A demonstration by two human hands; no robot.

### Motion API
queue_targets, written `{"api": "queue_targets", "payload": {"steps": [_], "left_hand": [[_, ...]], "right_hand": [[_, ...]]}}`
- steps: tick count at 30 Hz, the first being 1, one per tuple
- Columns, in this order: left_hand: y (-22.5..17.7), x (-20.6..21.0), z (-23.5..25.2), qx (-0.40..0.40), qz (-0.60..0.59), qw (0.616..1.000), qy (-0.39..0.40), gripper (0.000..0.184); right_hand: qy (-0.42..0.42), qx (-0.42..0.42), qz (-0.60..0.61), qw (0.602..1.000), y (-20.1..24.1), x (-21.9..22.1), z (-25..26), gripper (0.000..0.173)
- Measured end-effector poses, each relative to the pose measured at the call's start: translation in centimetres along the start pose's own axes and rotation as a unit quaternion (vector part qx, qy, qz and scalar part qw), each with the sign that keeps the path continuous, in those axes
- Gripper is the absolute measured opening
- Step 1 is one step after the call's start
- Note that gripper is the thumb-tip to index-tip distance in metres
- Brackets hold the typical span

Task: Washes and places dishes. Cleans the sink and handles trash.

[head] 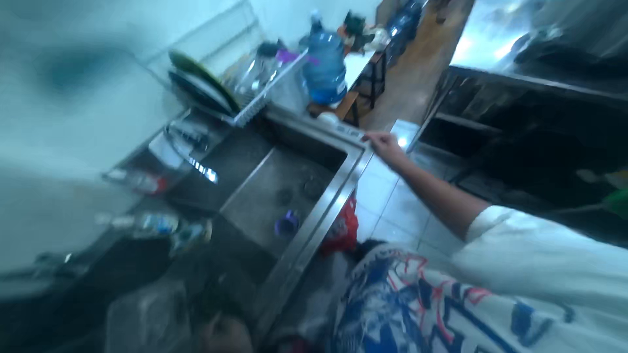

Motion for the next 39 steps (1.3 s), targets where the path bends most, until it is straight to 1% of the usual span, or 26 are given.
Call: {"api": "queue_targets", "payload": {"steps": [2, 4, 6, 7, 8, 10, 12, 14, 16, 17, 18, 19, 20, 22, 23, 25, 27, 29, 30, 31, 32, 33, 34, 35, 37, 39], "left_hand": [[-0.8, -0.1, -0.1, -0.016, 0.014, 1.0, 0.005, 0.027], [-2.1, -0.4, -0.2, -0.048, 0.016, 0.998, 0.022, 0.027], [-2.7, -0.5, -0.2, -0.058, 0.031, 0.997, 0.033, 0.026], [-2.8, -0.6, -0.3, -0.063, 0.045, 0.996, 0.038, 0.026], [-3.1, -0.6, -0.4, -0.066, 0.054, 0.996, 0.04, 0.026], [-3.4, -0.6, -0.4, -0.066, 0.067, 0.994, 0.046, 0.026], [-3.4, -0.5, -0.4, -0.064, 0.09, 0.992, 0.061, 0.028], [-3.6, -0.6, -0.5, -0.058, 0.113, 0.99, 0.062, 0.027], [-3.6, -0.4, -0.4, -0.039, 0.112, 0.991, 0.056, 0.025], [-3.5, -0.4, -0.5, -0.041, 0.111, 0.991, 0.059, 0.025], [-3.5, -0.4, -0.6, -0.049, 0.11, 0.991, 0.06, 0.025], [-3.5, -0.4, -0.7, -0.052, 0.11, 0.991, 0.057, 0.025], [-3.5, -0.6, -0.7, -0.055, 0.109, 0.991, 0.053, 0.025], [-3.5, -0.8, -0.7, -0.032, 0.112, 0.992, 0.041, 0.024], [-3.5, -0.8, -0.7, -0.011, 0.105, 0.994, 0.035, 0.023], [-3.4, -0.8, -0.6, -0.005, 0.078, 0.997, 0.029, 0.024], [-3.3, -1.0, -0.7, -0.014, 0.046, 0.999, 0.025, 0.023], [-3.3, -1.0, -0.6, -0.012, 0.016, 1.0, 0.006, 0.022], [-3.3, -1.0, -0.5, -0.013, 0.004, 1.0, -0.003, 0.022], [-3.3, -0.9, -0.4, -0.022, -0.005, 1.0, -0.005, 0.022], [-3.2, -0.9, -0.2, -0.036, -0.009, 0.999, -0.002, 0.023], [-3.1, -0.7, -0.1, -0.055, -0.008, 0.998, 0.005, 0.024], [-3.0, -0.6, 0.0, -0.067, -0.004, 0.998, 0.005, 0.024], [-2.9, -0.4, 0.1, -0.072, 0.003, 0.997, 0.0, 0.023], [-2.3, -0.3, -0.1, -0.072, 0.016, 0.997, -0.007, 0.023], [-2.0, -0.3, -0.2, -0.061, 0.037, 0.997, -0.007, 0.024]], "right_hand": [[-0.062, 0.031, -0.017, 0.997, -3.2, -2.7, -3.1, 0.035], [-0.116, 0.116, -0.03, 0.986, -6.4, -5.4, -7.2, 0.038], [-0.162, 0.206, -0.06, 0.963, -9.9, -6.9, -11.5, 0.041], [-0.169, 0.246, -0.087, 0.95, -11.6, -7.2, -13.8, 0.04], [-0.157, 0.291, -0.109, 0.937, -13.0, -7.0, -15.9, 0.04], [-0.108, 0.364, -0.132, 0.916, -15.8, -5.6, -19.2, 0.041], [-0.043, 0.415, -0.133, 0.899, -17.6, -2.5, -20.8, 0.041], [0.035, 0.444, -0.112, 0.889, -19.0, 1.8, -20.6, 0.041], [0.117, 0.473, -0.082, 0.869, -22.1, 7.1, -20.0, 0.047], [0.17, 0.501, -0.074, 0.846, -24.0, 9.8, -20.2, 0.053], [0.23, 0.532, -0.075, 0.811, -25.0, 12.1, -20.6, 0.06], [0.285, 0.553, -0.093, 0.777, -24.9, 13.7, -20.9, 0.061], [0.331, 0.554, -0.125, 0.754, -25.0, 14.8, -21.2, 0.058], [0.399, 0.509, -0.19, 0.739, -24.9, 15.7, -20.9, 0.05], [0.436, 0.477, -0.208, 0.734, -23.7, 15.2, -20.0, 0.05], [0.504, 0.403, -0.247, 0.723, -20.8, 12.8, -17.8, 0.052], [0.549, 0.367, -0.288, 0.693, -18.5, 9.6, -15.9, 0.048], [0.581, 0.386, -0.31, 0.646, -13.1, 6.7, -12.5, 0.042], [0.593, 0.393, -0.302, 0.635, -9.5, 5.9, -10.2, 0.039], [0.6, 0.384, -0.279, 0.644, -5.6, 5.9, -7.6, 0.037], [0.6, 0.334, -0.252, 0.682, -2.6, 6.3, -5.0, 0.033], [0.584, 0.253, -0.217, 0.74, -0.9, 7.2, -2.3, 0.028], [0.558, 0.164, -0.195, 0.79, 0.5, 8.7, 0.3, 0.024], [0.524, 0.078, -0.199, 0.824, 1.4, 10.9, 2.9, 0.02], [0.458, -0.008, -0.248, 0.854, 2.0, 17.3, 7.0, 0.017], [0.449, -0.023, -0.266, 0.853, 0.4, 25.6, 9.2, 0.02]]}}
Point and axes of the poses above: each hand's wrist, its own z-axis towards the middle knuckle, its own x-axis out of the palm, y = z × x, the point moved 5 cm from there along z, towards the middle knuckle, and after that the axes turned 2 degrees about -x, right-handed, at the moved point
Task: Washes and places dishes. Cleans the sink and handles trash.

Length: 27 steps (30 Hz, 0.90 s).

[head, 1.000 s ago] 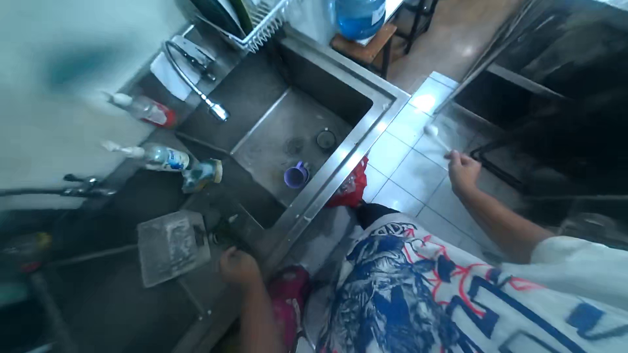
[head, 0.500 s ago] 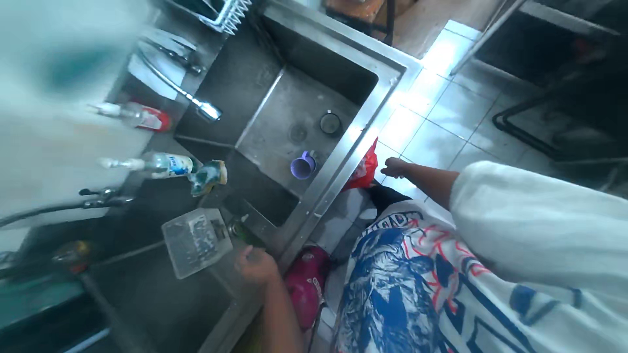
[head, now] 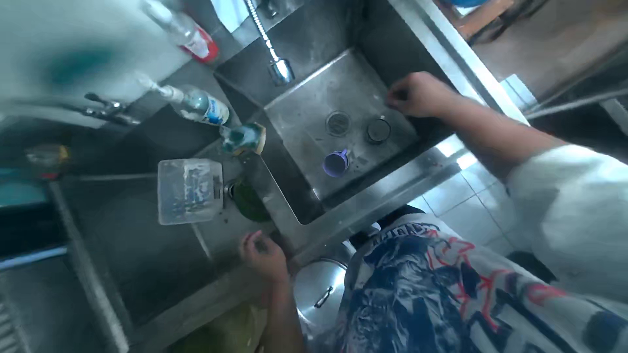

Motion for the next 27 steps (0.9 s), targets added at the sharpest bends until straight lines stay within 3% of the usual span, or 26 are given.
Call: {"api": "queue_targets", "payload": {"steps": [4, 8, 15, 27], "left_hand": [[-0.3, 0.0, -0.1, 0.011, 0.043, 0.999, -0.016, 0.022], [0.0, 0.3, -0.1, -0.051, 0.089, 0.995, 0.002, 0.025], [-0.2, 0.4, 0.0, -0.041, 0.117, 0.992, -0.008, 0.024], [-0.1, 0.2, -0.2, -0.046, 0.13, 0.99, -0.013, 0.027]], "right_hand": [[0.176, 0.051, -0.047, 0.982, -2.1, 12.4, 14.0, 0.023], [0.246, 0.107, -0.108, 0.957, -5.4, 21.1, 18.9, 0.032], [0.258, 0.179, -0.114, 0.943, -4.4, 23.9, 20.0, 0.038], [0.269, 0.158, -0.152, 0.938, -4.3, 26.4, 20.9, 0.034]]}}
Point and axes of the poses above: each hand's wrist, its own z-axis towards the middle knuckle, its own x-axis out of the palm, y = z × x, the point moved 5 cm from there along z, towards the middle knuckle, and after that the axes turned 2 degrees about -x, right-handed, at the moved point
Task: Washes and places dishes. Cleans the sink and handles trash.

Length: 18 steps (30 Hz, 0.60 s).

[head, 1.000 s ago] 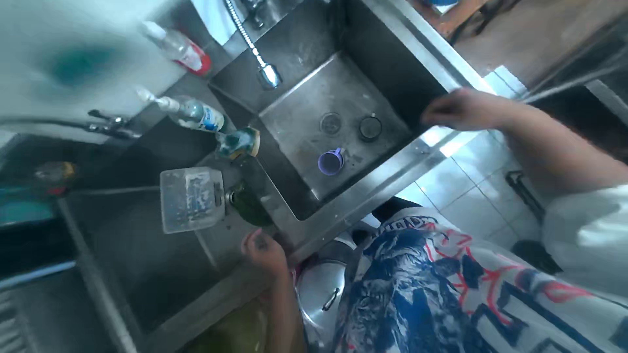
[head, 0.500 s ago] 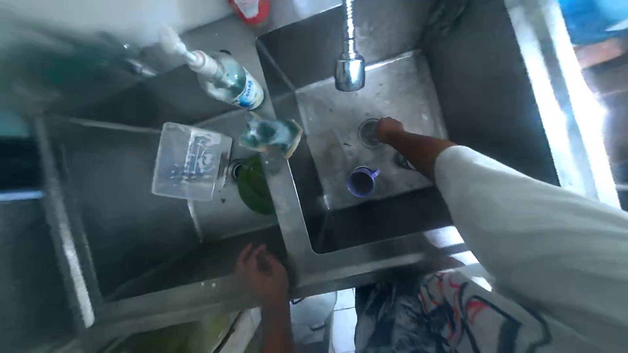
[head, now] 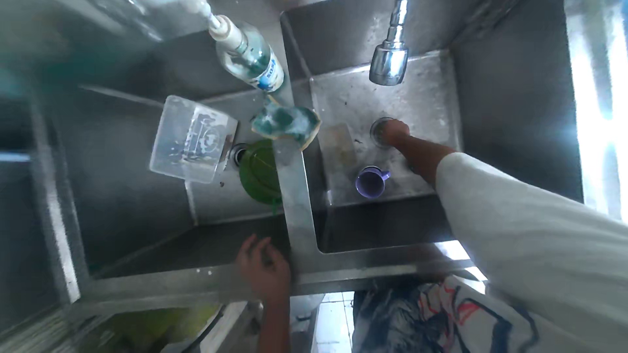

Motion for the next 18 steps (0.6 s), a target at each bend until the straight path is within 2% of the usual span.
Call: {"api": "queue_targets", "payload": {"steps": [6, 18], "left_hand": [[-0.1, -0.1, 0.0, -0.003, -0.013, 1.0, -0.007, 0.028], [0.0, 0.0, 0.1, -0.005, -0.01, 1.0, -0.017, 0.029]], "right_hand": [[-0.013, 0.011, 0.013, 1.0, 0.0, -0.9, -1.4, 0.041], [-0.018, 0.001, 0.004, 1.0, 0.3, -0.8, -1.7, 0.034]]}}
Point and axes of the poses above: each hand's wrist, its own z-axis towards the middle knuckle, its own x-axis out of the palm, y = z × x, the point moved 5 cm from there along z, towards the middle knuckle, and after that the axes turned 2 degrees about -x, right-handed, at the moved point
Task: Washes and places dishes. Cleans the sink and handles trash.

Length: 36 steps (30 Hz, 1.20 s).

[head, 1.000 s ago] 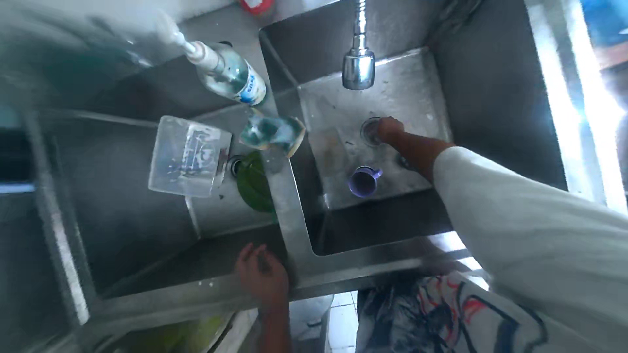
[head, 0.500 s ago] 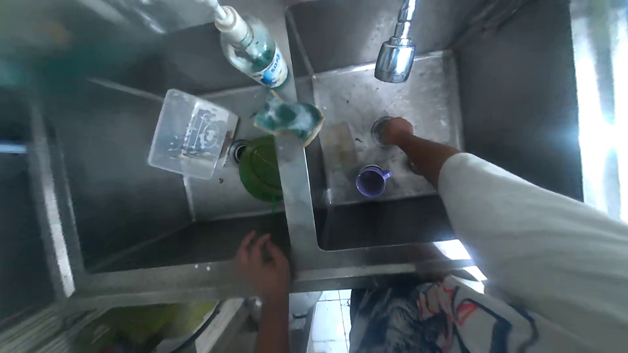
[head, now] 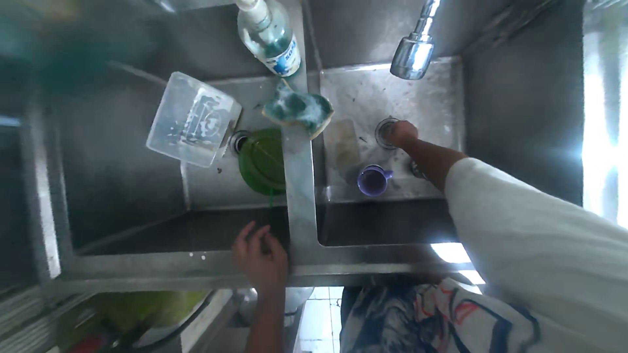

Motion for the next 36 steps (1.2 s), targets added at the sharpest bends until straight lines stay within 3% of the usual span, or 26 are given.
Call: {"api": "queue_targets", "payload": {"steps": [11, 28, 36], "left_hand": [[-0.1, 0.0, 0.0, -0.007, 0.0, 1.0, 0.01, 0.028], [0.0, 0.1, -0.1, -0.004, 0.002, 1.0, 0.001, 0.027], [0.0, 0.2, 0.1, -0.008, 0.005, 1.0, 0.011, 0.027]], "right_hand": [[-0.026, 0.029, 0.045, 0.998, -1.3, 0.7, 1.0, 0.029], [-0.038, 0.033, 0.078, 0.996, -1.5, 0.9, 0.8, 0.038], [-0.021, -0.003, 0.046, 0.999, -2.1, 1.2, 1.7, 0.035]]}}
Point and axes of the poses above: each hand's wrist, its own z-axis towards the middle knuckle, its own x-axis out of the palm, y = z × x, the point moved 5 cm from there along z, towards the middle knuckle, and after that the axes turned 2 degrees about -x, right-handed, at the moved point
